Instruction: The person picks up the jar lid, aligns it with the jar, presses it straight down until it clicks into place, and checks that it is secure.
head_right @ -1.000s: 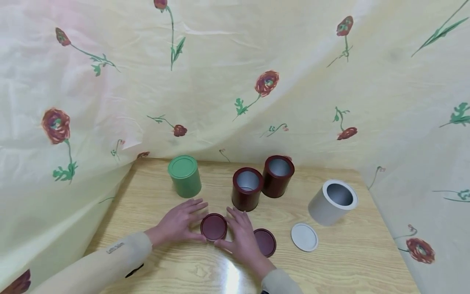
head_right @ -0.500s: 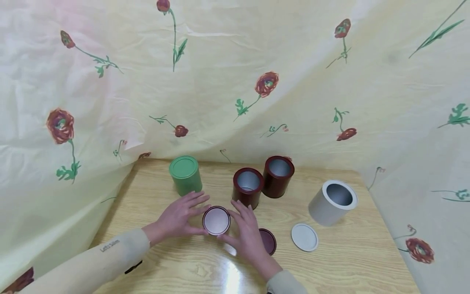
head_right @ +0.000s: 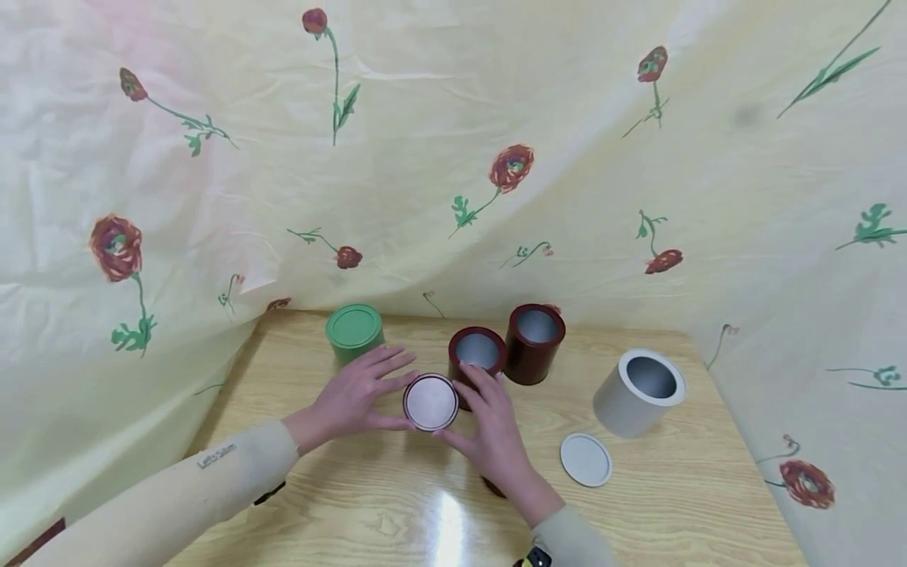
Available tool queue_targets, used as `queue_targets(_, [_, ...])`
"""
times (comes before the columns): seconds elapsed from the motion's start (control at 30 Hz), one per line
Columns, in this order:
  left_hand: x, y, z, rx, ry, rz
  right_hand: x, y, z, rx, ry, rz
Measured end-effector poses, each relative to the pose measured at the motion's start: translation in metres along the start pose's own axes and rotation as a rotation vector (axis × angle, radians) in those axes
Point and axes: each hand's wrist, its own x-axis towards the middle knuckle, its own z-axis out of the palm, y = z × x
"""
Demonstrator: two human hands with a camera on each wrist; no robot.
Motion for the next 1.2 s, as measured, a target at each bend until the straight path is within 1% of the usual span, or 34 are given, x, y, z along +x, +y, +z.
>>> queue_targets(0.1, [0.013,-0.002,-0.003,-0.011,0.014,-0.005,0.010,0.005,-0.008,-0.013,0.021,-0.025])
queue_targets(0.23, [0.030,-0.004,-0.007,-0.019,0.006,-0.011,0.022,0.012,-0.019,-0.022,0.033,-0.036])
queue_targets(0.37, [0.044,-0.007,-0.007,0.002,-0.019,-0.030,0.033,0.022,-0.028,-0.041,0.033,-0.054])
queue_targets(0.53, [0.059,-0.009,-0.006,0.009,-0.047,-0.076,0.045,0.035,-0.038,-0.038,0.031,-0.077])
queue_targets(0.63, [0.068,-0.010,-0.006,0.045,-0.056,-0.091,0.053,0.041,-0.044,-0.043,0.027,-0.090])
queue_targets(0.67, [0.070,-0.011,-0.005,0.059,-0.050,-0.090,0.055,0.043,-0.047,-0.046,0.024,-0.094])
queue_targets(0.87, [0.085,-0.012,0.001,0.135,-0.016,-0.097,0.065,0.055,-0.058,-0.054,0.003,-0.075])
queue_targets(1.0, [0.092,-0.012,0.004,0.164,-0.022,-0.115,0.071,0.063,-0.064,-0.058,-0.022,-0.053])
queue_targets(1.2, [0.100,-0.012,0.011,0.173,-0.040,-0.149,0.076,0.072,-0.068,-0.078,-0.069,-0.031])
